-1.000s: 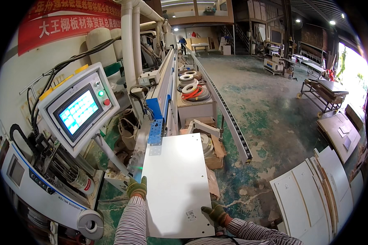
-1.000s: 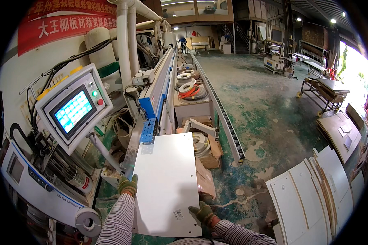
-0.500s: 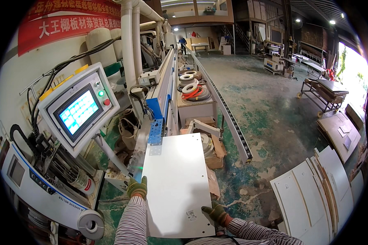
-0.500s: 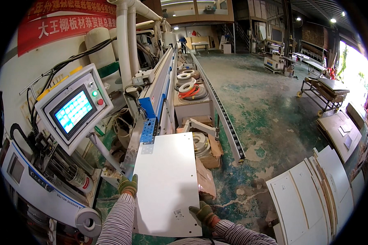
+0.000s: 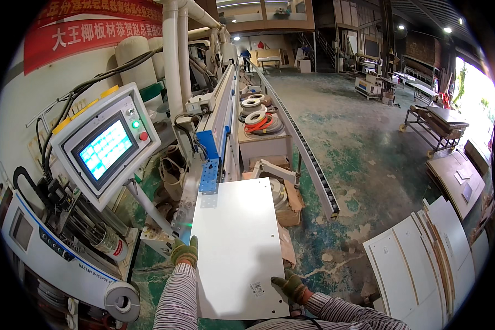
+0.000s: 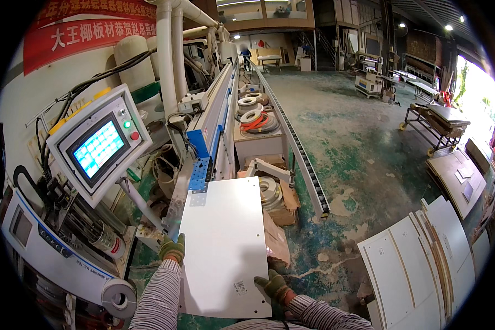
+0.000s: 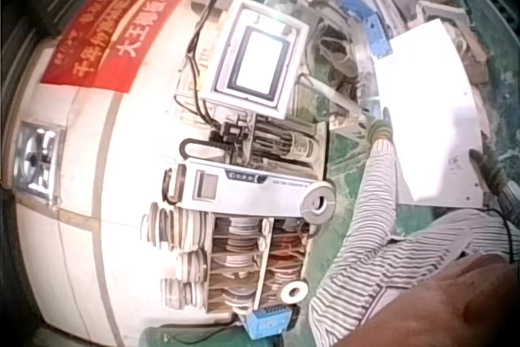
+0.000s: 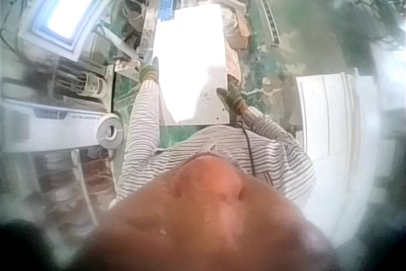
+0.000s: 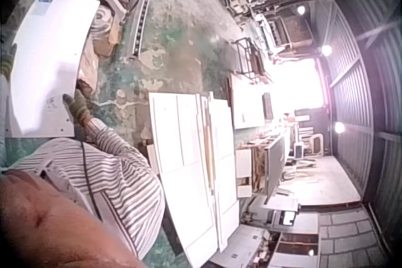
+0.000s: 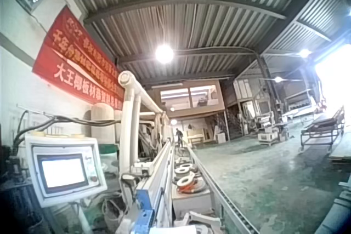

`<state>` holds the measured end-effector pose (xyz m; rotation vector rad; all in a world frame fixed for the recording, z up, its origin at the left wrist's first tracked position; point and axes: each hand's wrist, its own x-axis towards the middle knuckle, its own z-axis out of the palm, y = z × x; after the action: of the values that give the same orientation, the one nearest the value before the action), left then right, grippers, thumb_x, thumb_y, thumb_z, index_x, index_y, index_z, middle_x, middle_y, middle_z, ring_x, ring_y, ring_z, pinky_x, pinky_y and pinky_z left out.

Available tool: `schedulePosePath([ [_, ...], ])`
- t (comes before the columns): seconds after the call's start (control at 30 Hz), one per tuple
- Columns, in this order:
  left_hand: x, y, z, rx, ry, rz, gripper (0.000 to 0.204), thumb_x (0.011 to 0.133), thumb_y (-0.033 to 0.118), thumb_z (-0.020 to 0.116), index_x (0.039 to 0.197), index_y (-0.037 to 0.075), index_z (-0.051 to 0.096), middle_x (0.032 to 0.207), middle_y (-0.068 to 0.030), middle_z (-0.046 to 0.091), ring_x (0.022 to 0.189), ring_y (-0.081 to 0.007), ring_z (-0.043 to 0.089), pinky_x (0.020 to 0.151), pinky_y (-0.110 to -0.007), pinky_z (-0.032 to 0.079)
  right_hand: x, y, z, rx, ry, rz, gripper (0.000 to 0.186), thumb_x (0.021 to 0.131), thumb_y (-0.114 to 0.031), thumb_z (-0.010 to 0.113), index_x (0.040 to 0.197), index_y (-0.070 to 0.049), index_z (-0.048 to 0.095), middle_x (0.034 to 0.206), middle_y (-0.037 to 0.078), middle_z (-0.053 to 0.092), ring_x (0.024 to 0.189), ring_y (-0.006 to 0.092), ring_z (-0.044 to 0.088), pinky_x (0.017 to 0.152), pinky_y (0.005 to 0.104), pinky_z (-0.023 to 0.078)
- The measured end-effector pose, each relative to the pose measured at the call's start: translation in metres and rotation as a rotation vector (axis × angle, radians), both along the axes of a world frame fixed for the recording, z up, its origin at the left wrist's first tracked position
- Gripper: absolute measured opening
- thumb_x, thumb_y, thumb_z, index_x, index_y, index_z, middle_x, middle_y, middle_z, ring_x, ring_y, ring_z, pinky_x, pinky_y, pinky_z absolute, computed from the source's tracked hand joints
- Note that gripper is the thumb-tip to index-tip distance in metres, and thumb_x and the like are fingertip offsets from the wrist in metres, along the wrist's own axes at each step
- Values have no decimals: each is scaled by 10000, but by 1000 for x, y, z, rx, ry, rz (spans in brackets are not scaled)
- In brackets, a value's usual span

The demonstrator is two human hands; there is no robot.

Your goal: The person repeatedly picks up white rectangular boards and long strips, places them on an edge banding machine, and runs them through to apply adhesive tape to the edges. Processed boards are stacked on a nearby table.

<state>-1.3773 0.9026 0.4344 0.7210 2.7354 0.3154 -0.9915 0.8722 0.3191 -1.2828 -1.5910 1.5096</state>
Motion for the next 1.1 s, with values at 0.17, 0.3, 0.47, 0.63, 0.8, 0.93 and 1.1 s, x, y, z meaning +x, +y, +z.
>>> schedulePosePath([
  [0.17, -4, 0, -5, 8, 34, 15, 869, 966, 646, 479, 1590, 71, 291, 1598, -222, 356, 1452, -394, 399, 1181, -501, 391, -1, 0, 9, -49, 7, 8, 497, 884, -348, 792, 1156, 39, 639, 1092, 187, 715, 991, 274, 663, 870, 396, 518],
  [0.3, -3, 1, -6, 16, 48, 11, 868, 964, 642, 487, 1588, 69, 294, 1589, -221, 372, 1444, -398, 409, 1178, -500, 399, 0, 2, -6, -36, -10, 13, 514, 880, -363, 790, 1161, 39, 639, 1087, 190, 714, 986, 280, 664, 870, 393, 517],
  [0.47, -3, 0, -2, 13, 40, 11, 878, 959, 646, 493, 1587, 66, 295, 1578, -231, 386, 1434, -405, 422, 1178, -500, 398, -1, 2, 5, -39, -51, 20, 525, 878, -381, 788, 1154, 40, 638, 1082, 197, 712, 984, 286, 666, 860, 394, 520],
  [0.63, -2, 0, -5, 23, 46, 3, 892, 960, 658, 480, 1587, 53, 288, 1583, -237, 376, 1435, -403, 423, 1174, -504, 395, 0, 1, 2, -43, 14, 3, 519, 875, -361, 800, 1155, 41, 629, 1075, 181, 712, 978, 263, 661, 858, 388, 522],
  [0.8, -2, 0, -6, 15, 72, -19, 898, 968, 672, 446, 1594, 53, 268, 1600, -227, 354, 1446, -395, 409, 1180, -498, 386, -1, 0, 11, -62, 22, 2, 501, 874, -330, 812, 1153, 39, 618, 1075, 156, 712, 969, 237, 656, 857, 378, 524],
  [0.93, -3, 1, -5, 5, 51, -25, 899, 969, 673, 443, 1597, 56, 261, 1607, -225, 342, 1454, -392, 397, 1187, -496, 376, -3, -1, 20, -80, 21, -1, 491, 876, -321, 815, 1146, 36, 614, 1073, 151, 711, 965, 232, 654, 856, 376, 524],
  [1.1, -1, 1, -1, 0, 25, -25, 900, 971, 675, 438, 1601, 59, 252, 1615, -222, 327, 1463, -388, 381, 1195, -494, 363, -2, -1, 22, -66, -8, -4, 489, 878, -326, 813, 1140, 36, 613, 1062, 150, 710, 960, 231, 653, 855, 375, 524],
])
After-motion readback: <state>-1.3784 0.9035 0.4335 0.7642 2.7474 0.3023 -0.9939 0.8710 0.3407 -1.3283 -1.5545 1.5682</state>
